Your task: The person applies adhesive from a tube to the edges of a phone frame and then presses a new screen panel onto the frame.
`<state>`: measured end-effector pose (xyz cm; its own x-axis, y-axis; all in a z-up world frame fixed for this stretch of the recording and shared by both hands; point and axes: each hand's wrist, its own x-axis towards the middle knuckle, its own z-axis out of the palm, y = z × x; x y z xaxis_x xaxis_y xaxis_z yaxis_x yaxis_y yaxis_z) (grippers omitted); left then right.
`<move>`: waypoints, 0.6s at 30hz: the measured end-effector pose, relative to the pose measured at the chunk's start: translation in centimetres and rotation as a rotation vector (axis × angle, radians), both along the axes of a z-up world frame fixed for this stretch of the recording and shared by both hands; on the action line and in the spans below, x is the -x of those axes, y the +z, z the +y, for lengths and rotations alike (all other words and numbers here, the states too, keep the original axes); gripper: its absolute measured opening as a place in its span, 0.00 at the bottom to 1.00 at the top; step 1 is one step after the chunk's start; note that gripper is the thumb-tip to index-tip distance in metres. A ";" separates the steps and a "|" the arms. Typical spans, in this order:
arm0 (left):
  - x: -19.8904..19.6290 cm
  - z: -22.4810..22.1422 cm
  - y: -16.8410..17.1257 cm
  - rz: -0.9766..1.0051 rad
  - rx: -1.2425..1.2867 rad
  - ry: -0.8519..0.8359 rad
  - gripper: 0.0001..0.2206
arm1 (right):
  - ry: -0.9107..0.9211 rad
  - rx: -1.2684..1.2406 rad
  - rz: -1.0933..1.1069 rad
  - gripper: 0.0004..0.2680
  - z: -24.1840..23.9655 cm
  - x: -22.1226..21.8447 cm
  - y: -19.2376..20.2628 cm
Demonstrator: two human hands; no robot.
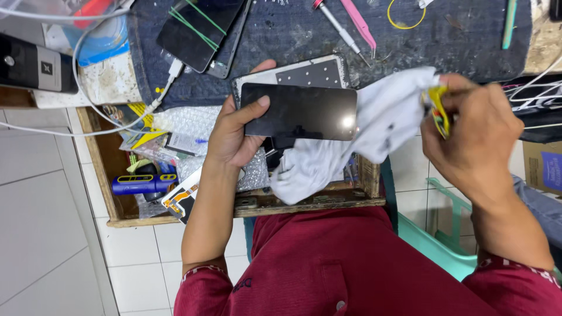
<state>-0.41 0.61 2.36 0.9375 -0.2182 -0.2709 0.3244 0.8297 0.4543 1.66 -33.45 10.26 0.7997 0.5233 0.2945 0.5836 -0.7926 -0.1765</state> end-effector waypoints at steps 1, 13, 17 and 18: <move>-0.1 0.0 0.0 -0.011 -0.001 0.001 0.28 | -0.044 0.051 -0.107 0.13 0.3 -0.9 -0.4; -0.1 -0.8 0.1 0.003 -0.044 0.027 0.28 | 0.180 0.331 0.436 0.13 -0.8 -2.0 -1.8; -0.5 -1.0 -0.1 -0.049 -0.060 -0.021 0.28 | 0.177 -0.175 0.710 0.09 -4.1 -1.3 1.2; -0.2 -1.2 -0.3 -0.057 -0.056 -0.033 0.28 | 0.220 -0.316 0.698 0.08 -4.5 -1.2 2.2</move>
<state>-0.25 -0.59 2.08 0.9444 -0.2351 -0.2300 0.3233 0.7919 0.5181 2.88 -37.96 12.46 0.7424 0.6657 -0.0758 0.3924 -0.5237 -0.7562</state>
